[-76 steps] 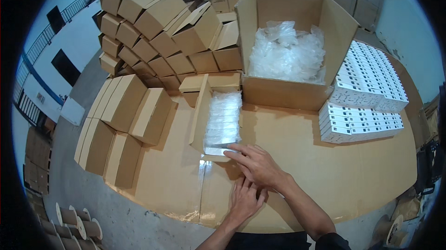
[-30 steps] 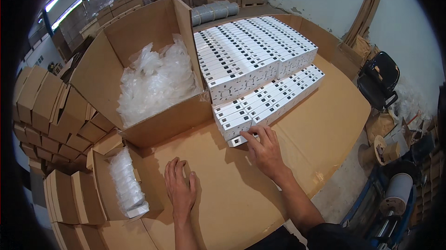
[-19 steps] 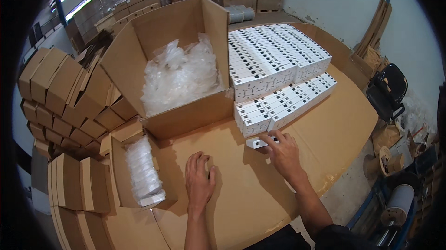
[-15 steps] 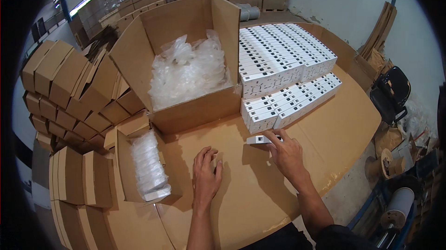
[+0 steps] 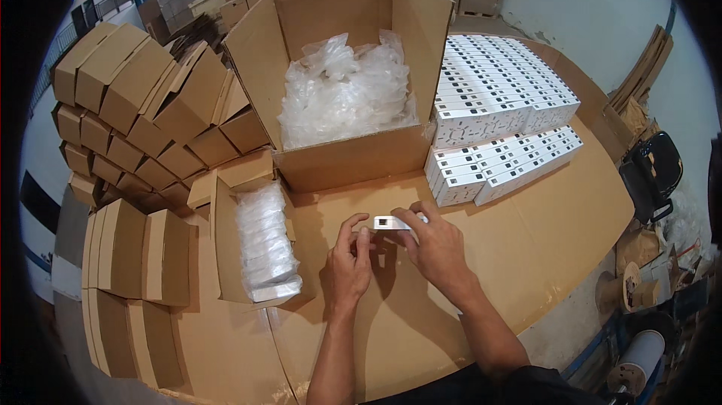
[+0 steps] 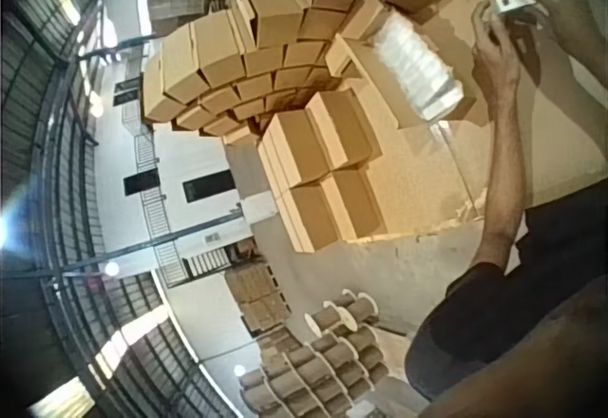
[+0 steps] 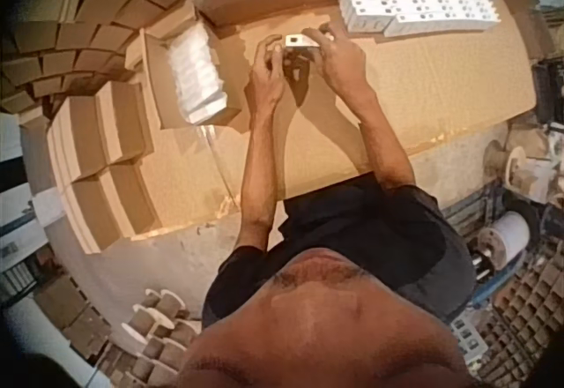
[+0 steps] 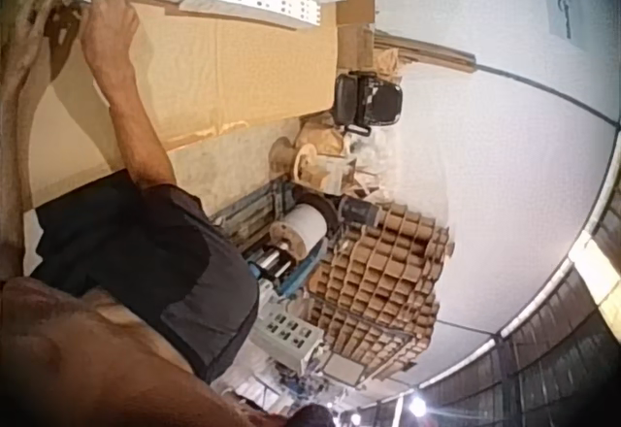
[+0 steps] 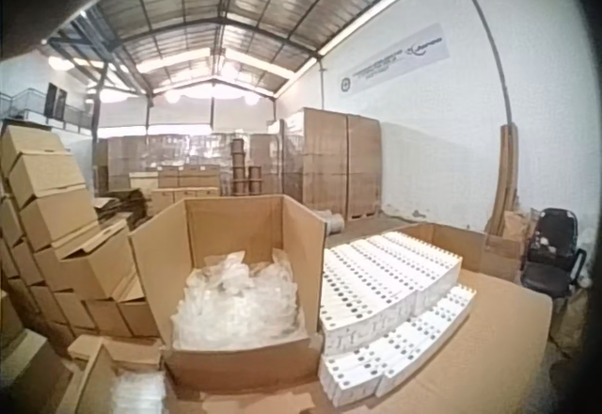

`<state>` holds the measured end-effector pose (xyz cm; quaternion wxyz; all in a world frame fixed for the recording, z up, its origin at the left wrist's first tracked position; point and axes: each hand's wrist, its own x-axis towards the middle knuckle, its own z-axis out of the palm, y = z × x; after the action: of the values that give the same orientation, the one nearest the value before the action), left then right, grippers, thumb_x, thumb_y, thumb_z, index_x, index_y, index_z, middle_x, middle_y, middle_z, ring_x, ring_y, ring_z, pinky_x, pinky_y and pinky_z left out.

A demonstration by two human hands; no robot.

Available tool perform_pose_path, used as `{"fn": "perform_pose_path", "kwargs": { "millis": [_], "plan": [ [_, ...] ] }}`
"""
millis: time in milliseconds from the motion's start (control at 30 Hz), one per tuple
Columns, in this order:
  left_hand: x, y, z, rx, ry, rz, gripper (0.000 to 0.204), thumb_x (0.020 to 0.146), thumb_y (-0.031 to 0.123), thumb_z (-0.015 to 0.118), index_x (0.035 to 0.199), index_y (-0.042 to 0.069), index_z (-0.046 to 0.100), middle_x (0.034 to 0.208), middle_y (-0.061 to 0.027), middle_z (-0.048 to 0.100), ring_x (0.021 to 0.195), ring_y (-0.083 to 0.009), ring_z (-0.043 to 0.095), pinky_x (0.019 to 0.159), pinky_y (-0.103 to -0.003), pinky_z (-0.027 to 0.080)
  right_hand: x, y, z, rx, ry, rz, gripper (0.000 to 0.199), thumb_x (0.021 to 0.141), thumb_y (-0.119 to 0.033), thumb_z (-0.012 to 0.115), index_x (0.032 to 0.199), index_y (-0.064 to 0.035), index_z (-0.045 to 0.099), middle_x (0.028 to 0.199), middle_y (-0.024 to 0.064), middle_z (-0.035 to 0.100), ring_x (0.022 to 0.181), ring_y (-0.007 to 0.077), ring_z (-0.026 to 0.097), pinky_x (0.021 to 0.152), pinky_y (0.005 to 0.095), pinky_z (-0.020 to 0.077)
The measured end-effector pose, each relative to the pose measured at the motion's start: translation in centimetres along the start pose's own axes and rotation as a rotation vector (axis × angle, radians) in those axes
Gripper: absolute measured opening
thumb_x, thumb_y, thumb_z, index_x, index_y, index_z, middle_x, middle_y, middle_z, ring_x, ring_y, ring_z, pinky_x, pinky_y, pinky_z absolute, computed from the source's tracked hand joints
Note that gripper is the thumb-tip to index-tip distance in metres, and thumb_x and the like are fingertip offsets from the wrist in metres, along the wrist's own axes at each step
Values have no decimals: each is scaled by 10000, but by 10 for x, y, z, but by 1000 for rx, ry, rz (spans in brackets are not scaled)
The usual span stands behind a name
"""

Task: The person packages product boxes by placing each one into a plastic bag, then putting the bagged product boxes into a larger cardboard shipping box by hand.

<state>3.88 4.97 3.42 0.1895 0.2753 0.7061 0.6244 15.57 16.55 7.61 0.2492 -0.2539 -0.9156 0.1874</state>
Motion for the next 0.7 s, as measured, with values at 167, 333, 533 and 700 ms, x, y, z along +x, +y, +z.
{"fn": "perform_pose_path", "kwargs": {
  "millis": [167,333,533,700],
  "plan": [
    [8,-10,-7,-99,51,98,267,1087,252,527,1245,65,632,842,-28,693,734,-98,634,659,-278,489,0,-3,13,117,65,-101,299,883,-87,739,1173,-145,692,1139,86,638,853,304,700,710,418,571],
    [8,-16,-14,-147,30,3,218,1084,224,541,1250,98,603,920,-23,669,833,-76,570,728,-231,452,-3,6,17,489,30,-113,217,931,-28,669,1146,-45,693,1229,129,608,888,271,706,772,378,588],
    [12,-31,-4,-255,70,22,317,1010,87,616,1319,55,550,1007,-78,708,846,-97,634,698,-240,517,-7,41,49,811,59,94,191,931,-6,684,1117,19,651,1246,137,620,902,190,697,745,323,585],
    [11,-36,-4,-202,67,12,415,985,38,625,1385,26,515,1150,-127,698,937,-125,647,819,-290,551,-6,47,56,774,-62,244,296,900,47,703,1103,8,490,1095,135,659,992,202,709,876,323,591]
  ]
}}
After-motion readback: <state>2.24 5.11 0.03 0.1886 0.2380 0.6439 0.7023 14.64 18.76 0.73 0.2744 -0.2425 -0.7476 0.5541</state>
